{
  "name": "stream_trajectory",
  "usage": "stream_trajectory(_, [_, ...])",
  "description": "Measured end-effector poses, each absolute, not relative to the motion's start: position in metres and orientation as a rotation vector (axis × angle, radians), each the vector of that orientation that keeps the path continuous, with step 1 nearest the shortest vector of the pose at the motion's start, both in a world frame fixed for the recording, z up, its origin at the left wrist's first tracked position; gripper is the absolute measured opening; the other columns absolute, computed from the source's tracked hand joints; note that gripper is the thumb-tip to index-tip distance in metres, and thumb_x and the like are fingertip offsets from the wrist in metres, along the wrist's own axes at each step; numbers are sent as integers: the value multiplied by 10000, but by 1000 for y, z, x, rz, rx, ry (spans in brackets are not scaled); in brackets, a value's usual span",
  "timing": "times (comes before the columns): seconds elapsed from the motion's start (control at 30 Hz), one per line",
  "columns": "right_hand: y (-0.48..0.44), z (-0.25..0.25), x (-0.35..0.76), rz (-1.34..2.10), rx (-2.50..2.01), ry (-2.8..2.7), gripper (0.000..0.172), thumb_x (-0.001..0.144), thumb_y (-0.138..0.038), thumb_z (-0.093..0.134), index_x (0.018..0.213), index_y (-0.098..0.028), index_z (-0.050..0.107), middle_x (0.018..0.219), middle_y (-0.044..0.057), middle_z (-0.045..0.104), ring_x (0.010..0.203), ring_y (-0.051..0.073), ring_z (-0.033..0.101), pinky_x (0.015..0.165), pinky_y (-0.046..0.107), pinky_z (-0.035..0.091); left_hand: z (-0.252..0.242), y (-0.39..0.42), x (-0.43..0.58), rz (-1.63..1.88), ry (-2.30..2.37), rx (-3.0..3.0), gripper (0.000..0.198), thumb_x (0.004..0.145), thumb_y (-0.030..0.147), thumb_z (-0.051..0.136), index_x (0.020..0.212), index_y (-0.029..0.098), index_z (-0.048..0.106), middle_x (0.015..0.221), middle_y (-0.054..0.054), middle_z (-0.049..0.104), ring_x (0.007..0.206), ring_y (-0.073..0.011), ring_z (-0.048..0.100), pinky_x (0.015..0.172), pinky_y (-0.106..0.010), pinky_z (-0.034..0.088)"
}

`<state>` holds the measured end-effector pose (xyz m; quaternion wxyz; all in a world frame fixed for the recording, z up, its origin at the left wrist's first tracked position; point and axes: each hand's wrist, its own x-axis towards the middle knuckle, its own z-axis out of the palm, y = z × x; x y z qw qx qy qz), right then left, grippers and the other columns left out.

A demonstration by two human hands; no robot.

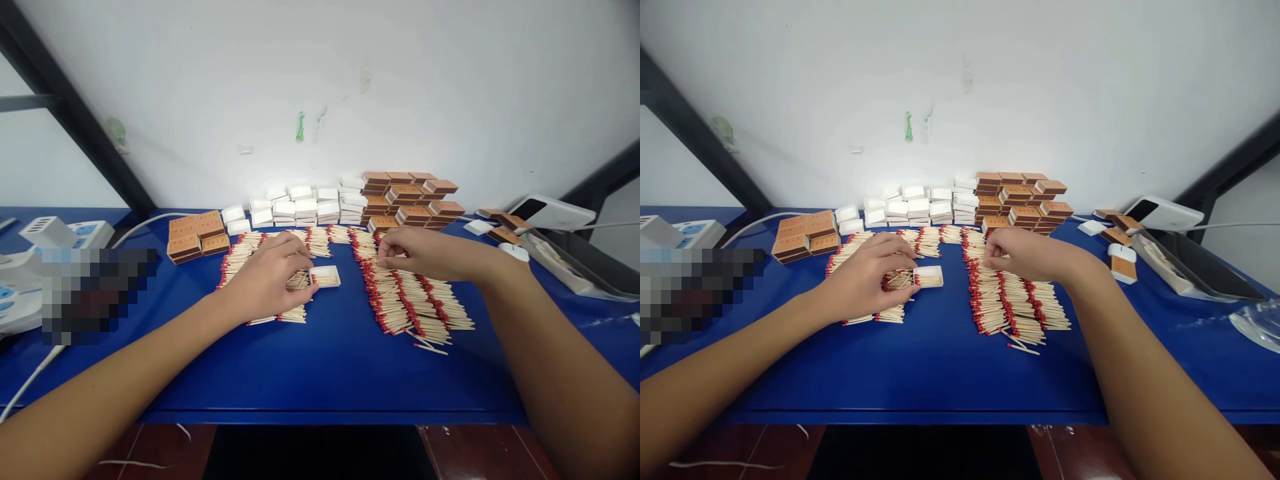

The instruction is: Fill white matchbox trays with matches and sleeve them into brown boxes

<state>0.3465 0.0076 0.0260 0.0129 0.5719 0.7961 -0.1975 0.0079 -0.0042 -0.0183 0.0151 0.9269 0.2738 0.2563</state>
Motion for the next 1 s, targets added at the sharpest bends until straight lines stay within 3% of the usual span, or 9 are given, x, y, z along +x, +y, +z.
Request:
stream_trajectory(0.37, [1, 27, 328, -616, 1736, 2750, 397, 1028, -619, 559, 926, -251, 665, 974, 93, 696, 860, 255, 624, 746, 391, 447, -18, -6, 8, 795, 859, 2872, 211, 1000, 374, 745, 1063, 177, 790, 1180, -117, 763, 1221, -322, 659, 1095, -526, 532])
stream_trajectory(0.73, [-22, 2, 271, -560, 1256, 3266, 146, 1089, -297, 556, 959, -239, 588, 1034, 84, 650, 999, 256, 575, 896, 416, 474, -15, -13, 14, 820, 808, 2880, 180, 1001, 333, 733, 1066, 173, 785, 1132, -108, 756, 1169, -314, 664, 1063, -514, 544])
stream_trajectory(1.0, [-21, -9, 269, -360, 1216, 3284, 125, 1082, -242, 568, 963, -223, 604, 1044, 104, 668, 999, 269, 605, 928, 437, 498, -15, -13, 14, 813, 783, 2889, 189, 1005, 351, 732, 1049, 174, 780, 1143, -112, 759, 1183, -321, 660, 1085, -535, 536])
